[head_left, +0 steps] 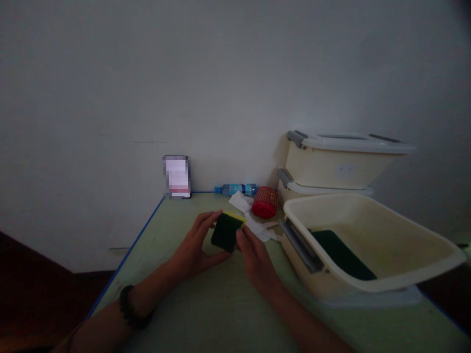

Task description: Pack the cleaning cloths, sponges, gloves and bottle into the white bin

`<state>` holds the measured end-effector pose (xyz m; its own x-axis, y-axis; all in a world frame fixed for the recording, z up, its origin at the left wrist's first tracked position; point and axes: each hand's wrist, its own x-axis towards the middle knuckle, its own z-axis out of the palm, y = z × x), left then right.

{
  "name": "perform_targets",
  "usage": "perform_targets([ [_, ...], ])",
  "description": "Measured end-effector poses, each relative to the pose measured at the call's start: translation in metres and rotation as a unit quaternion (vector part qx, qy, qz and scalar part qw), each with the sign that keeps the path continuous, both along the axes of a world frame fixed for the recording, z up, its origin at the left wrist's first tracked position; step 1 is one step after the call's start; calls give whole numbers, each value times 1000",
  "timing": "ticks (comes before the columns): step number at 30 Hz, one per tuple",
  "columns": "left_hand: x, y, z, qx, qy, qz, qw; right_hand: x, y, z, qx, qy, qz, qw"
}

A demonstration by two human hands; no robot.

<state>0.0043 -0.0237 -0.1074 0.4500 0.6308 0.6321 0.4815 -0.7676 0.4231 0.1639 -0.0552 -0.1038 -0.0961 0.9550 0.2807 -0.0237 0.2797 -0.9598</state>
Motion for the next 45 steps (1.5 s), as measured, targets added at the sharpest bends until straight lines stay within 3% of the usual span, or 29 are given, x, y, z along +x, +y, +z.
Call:
perform_targets([
  [7,-1,0,1,21,-8,7,1000,1,-3,3,14,-50,-15,999],
  [13,0,0,0,48,-33,16,998,1,-7,12,13,-9,28,999],
  [18,-1,1,-1,39,-20,18,999,1,-6,9,5,3,34,999],
  [23,1,-2,0,42,-19,21,999,3,-2,8,58,-44,-7,997],
  [28,6,-9,18,46,-83,57,994,7,-13,44,138,-160,-63,975],
  [32,10,-14,49,75,-100,63,990,22,-25,90,166,-269,-120,941],
  [36,22,-17,83,87,-69,38,993,52,-23,124,169,-284,-172,928],
  [40,50,-13,103,27,16,-1,999,90,-15,135,154,-226,-167,947],
  [45,95,6,97,-142,41,9,989,125,-11,133,132,-150,-181,963],
])
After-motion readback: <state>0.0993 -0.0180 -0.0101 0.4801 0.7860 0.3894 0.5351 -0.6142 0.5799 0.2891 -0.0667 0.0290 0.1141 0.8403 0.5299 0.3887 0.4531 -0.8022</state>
